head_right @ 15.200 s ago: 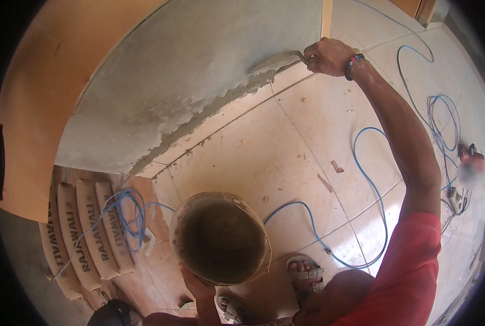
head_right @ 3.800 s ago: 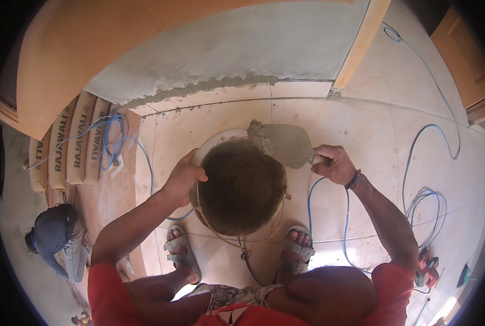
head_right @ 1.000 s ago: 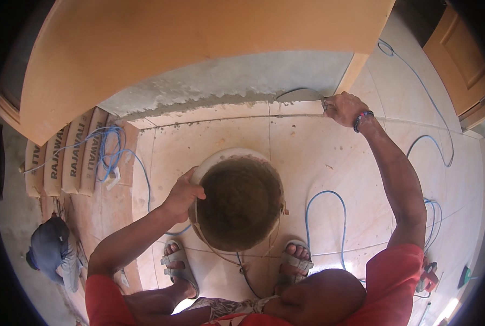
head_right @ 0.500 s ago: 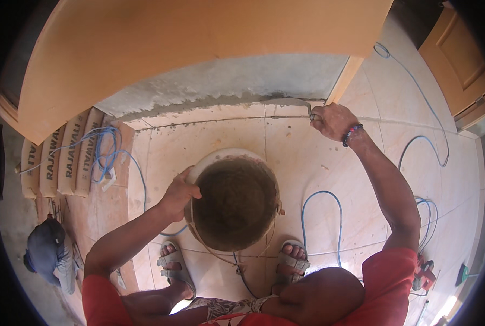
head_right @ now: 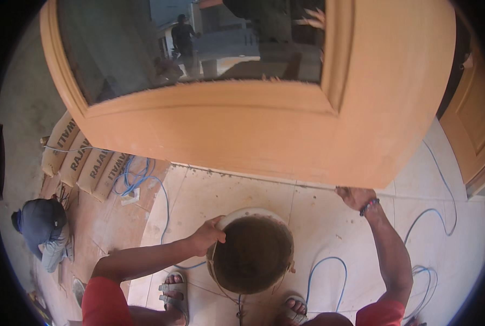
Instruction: The person scoops cement from a bucket with a trowel and applies it to the gap between a wall and a wooden window frame. The person repeatedly smooths the cement along the frame's edge and occasionally uses a hand to wipe excess material.
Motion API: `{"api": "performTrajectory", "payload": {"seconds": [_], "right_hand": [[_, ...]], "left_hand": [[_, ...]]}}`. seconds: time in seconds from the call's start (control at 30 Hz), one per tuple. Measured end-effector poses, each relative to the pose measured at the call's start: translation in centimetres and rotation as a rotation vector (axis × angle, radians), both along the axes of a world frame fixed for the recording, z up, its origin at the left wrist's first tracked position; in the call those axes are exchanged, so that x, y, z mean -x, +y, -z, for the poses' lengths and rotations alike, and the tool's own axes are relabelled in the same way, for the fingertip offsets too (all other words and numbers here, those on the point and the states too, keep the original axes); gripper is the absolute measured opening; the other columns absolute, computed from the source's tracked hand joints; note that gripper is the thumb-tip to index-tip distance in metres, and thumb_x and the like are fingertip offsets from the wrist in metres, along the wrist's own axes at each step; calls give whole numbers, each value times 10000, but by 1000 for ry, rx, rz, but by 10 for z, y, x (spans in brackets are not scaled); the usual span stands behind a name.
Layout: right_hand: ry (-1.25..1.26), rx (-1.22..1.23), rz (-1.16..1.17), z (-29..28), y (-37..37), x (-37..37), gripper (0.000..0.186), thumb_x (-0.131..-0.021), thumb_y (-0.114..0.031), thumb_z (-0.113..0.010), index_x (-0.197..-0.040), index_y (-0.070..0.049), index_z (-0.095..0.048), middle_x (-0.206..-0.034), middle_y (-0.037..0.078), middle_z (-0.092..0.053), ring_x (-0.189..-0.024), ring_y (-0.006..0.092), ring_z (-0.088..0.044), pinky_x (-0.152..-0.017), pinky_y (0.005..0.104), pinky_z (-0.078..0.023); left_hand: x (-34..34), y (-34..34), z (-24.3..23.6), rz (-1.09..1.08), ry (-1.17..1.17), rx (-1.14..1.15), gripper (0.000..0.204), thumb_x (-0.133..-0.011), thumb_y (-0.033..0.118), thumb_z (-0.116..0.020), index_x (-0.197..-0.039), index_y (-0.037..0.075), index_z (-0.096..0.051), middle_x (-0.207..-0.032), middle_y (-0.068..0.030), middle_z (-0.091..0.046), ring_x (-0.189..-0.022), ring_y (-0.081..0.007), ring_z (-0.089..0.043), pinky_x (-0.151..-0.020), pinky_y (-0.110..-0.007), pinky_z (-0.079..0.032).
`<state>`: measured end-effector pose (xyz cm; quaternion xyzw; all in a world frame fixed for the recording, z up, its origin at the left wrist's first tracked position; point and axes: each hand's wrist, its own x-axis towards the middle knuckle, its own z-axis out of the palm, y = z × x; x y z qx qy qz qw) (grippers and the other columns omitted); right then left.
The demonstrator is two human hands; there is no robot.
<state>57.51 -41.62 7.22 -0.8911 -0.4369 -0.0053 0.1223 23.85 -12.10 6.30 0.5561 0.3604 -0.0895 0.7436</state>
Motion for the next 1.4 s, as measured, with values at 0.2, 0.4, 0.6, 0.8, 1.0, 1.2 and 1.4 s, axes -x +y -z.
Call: {"api": "performTrajectory", "payload": {"seconds": [0.2,0.4,0.6,0.8,1.0,1.2,1.4], "right_hand": [[64,303,49,15,13,9,273,-806,-367,-662,-930,-127,-704,-873,169,-700,-876,367,-662,-792,478,-527],[2,159,5,-17,12,-10,287,-801,-384,-662,-924,-132,-718,-876,165,-702,-866,366,-662,-784,481,-528],[59,276,58,-13,-3,0,326,-801,-429,-651,-948,-148,-722,-881,162,-703,-912,370,-664,-818,469,-538],[57,395,80,-19,3,-6,352,-828,-451,-607,-1038,-190,-716,-1019,134,-708,-977,344,-665,-885,458,-525],[79,3,80,-37,-20,16,325,-819,-408,-618,-968,-130,-698,-890,183,-691,-885,377,-661,-798,484,-526],[213,-27,-261,-63,10,90,236,-798,-238,-607,-973,-91,-666,-869,161,-675,-870,347,-652,-769,460,-526],[239,307,-465,-76,35,148,267,-772,-184,-591,-1010,-71,-635,-944,133,-643,-837,351,-663,-754,444,-545]], "left_hand": [[7,13,0,49,35,-72,807,-671,-60,-563,-1450,53,-388,-997,-116,-577,-885,-211,-563,-782,-350,-508],[14,30,7,124,15,-58,836,-693,-27,-578,-1485,38,-318,-994,-113,-558,-975,-214,-537,-863,-383,-482],[8,49,25,126,24,-12,906,-679,-2,-574,-1524,67,-254,-931,-59,-525,-942,-192,-517,-879,-362,-464],[28,79,70,168,32,-103,901,-715,21,-605,-1531,73,-224,-931,-38,-524,-922,-160,-506,-893,-334,-423],[12,58,27,122,48,15,919,-703,20,-614,-1534,69,-223,-1229,-127,-502,-1144,-258,-469,-1043,-399,-375],[8,86,39,89,-79,145,661,-766,-14,-569,-1398,46,-381,-1209,-159,-579,-1094,-283,-602,-964,-423,-506],[6,86,52,33,-82,193,610,-809,72,-572,-1394,30,-402,-1211,-162,-572,-1082,-281,-595,-957,-435,-495]]}}
